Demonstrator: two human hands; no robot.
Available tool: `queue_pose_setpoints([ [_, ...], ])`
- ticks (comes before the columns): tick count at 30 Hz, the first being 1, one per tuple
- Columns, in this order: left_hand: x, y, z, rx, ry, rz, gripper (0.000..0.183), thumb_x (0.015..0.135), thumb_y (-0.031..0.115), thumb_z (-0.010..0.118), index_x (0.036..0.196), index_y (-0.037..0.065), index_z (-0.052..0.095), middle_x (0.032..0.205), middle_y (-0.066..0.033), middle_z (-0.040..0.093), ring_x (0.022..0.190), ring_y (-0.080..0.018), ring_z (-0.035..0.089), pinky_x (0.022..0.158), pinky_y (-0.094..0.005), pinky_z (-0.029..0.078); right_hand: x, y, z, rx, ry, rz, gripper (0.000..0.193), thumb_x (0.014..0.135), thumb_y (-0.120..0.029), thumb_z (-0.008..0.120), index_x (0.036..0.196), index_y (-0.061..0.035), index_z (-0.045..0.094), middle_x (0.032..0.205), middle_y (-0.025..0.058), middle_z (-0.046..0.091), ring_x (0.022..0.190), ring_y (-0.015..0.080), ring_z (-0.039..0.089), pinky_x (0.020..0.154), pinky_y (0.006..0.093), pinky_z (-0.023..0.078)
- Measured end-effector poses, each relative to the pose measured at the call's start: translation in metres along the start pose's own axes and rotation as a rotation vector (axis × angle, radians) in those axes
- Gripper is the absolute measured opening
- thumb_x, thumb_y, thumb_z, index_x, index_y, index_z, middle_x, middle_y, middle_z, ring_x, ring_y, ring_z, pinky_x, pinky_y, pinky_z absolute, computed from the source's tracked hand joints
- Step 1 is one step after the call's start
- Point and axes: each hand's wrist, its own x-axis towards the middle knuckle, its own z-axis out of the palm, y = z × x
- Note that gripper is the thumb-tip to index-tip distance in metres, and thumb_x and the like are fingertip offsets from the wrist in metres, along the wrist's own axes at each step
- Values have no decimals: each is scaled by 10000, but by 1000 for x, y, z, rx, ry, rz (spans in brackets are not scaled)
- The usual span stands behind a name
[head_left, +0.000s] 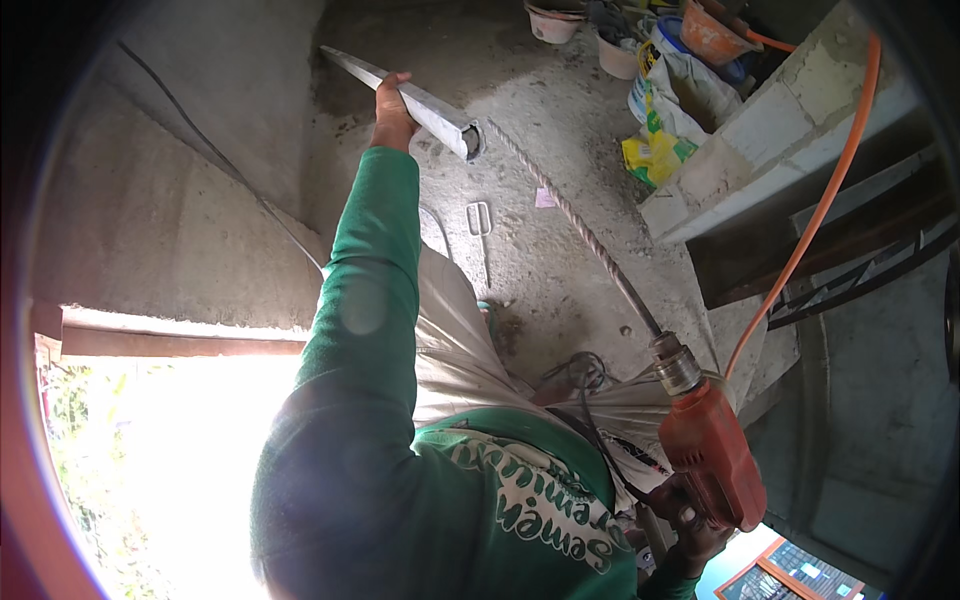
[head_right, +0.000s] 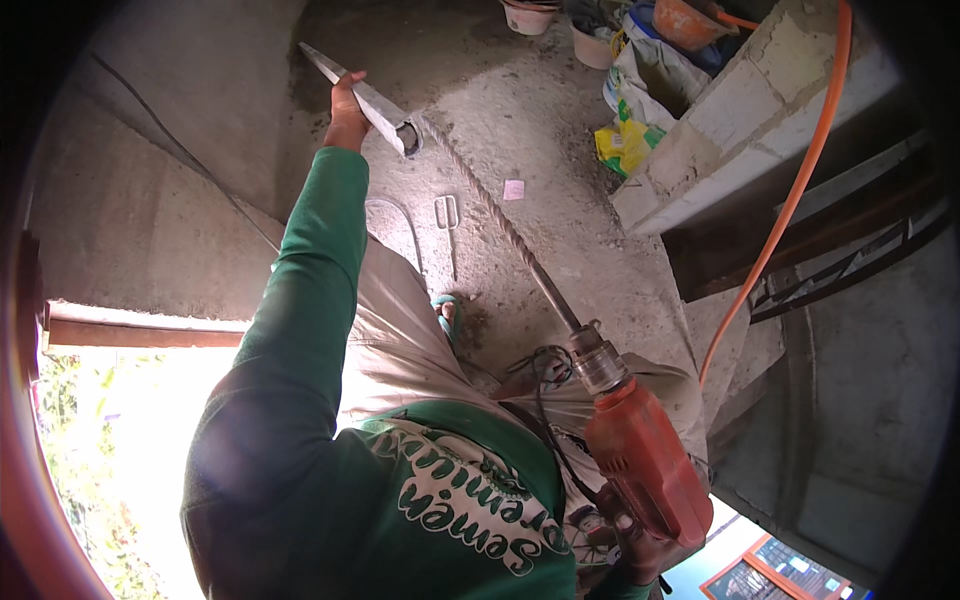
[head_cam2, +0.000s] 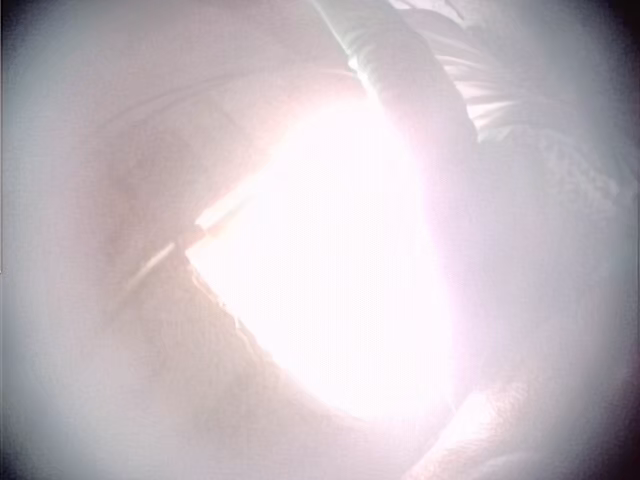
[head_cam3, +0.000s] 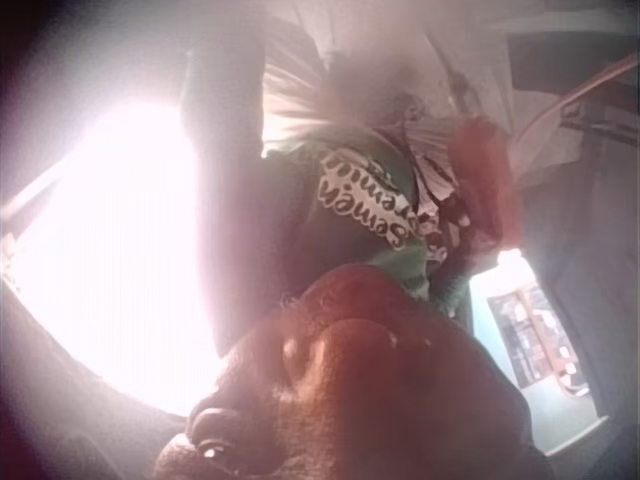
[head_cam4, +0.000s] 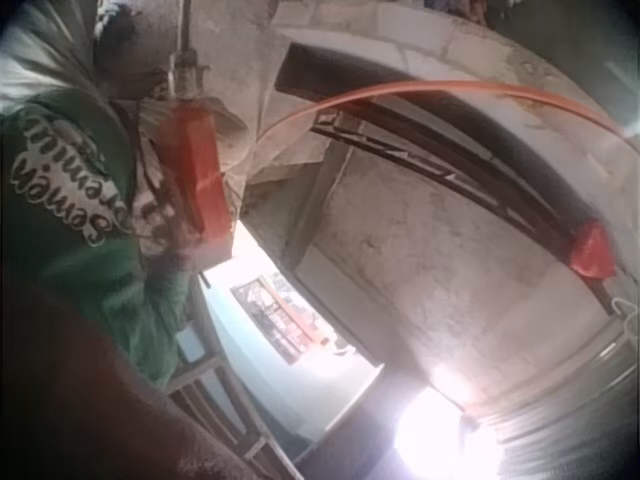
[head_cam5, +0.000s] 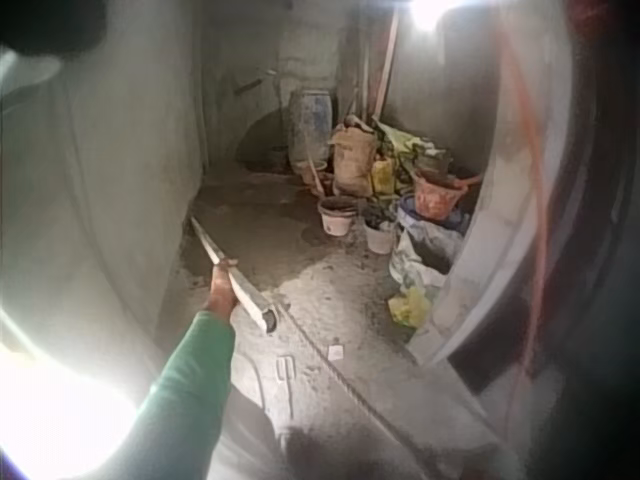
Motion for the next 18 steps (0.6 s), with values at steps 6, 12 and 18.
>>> queue_pose_setpoints([
  [6, -4, 1, 0, 32, 1, 22, 567, 777, 302, 675, 1268, 63, 520, 1285, -194, 550, 1158, -392, 540, 1058, -547, 435, -6, 1, -8, -16, -14, -17, 790, 749, -426, 890, 1183, 151, 572, 889, 178, 707, 725, 259, 722, 627, 328, 590],
  [12, 2, 0, -3, 38, -29, 34, 507, 789, 309, 663, 1220, 72, 537, 1267, -191, 562, 1155, -402, 542, 1051, -555, 439, -13, 5, -13, 35, -4, -22, 790, 757, -402, 885, 1235, 139, 561, 942, 200, 715, 753, 279, 734, 664, 358, 615],
  [18, 4, 1, -4, 25, -14, 33, 507, 785, 307, 662, 1218, 72, 541, 1252, -187, 570, 1142, -400, 545, 1047, -549, 444, -12, 3, -14, 0, 3, -36, 778, 759, -394, 882, 1239, 132, 570, 954, 198, 719, 770, 280, 736, 684, 364, 617],
])
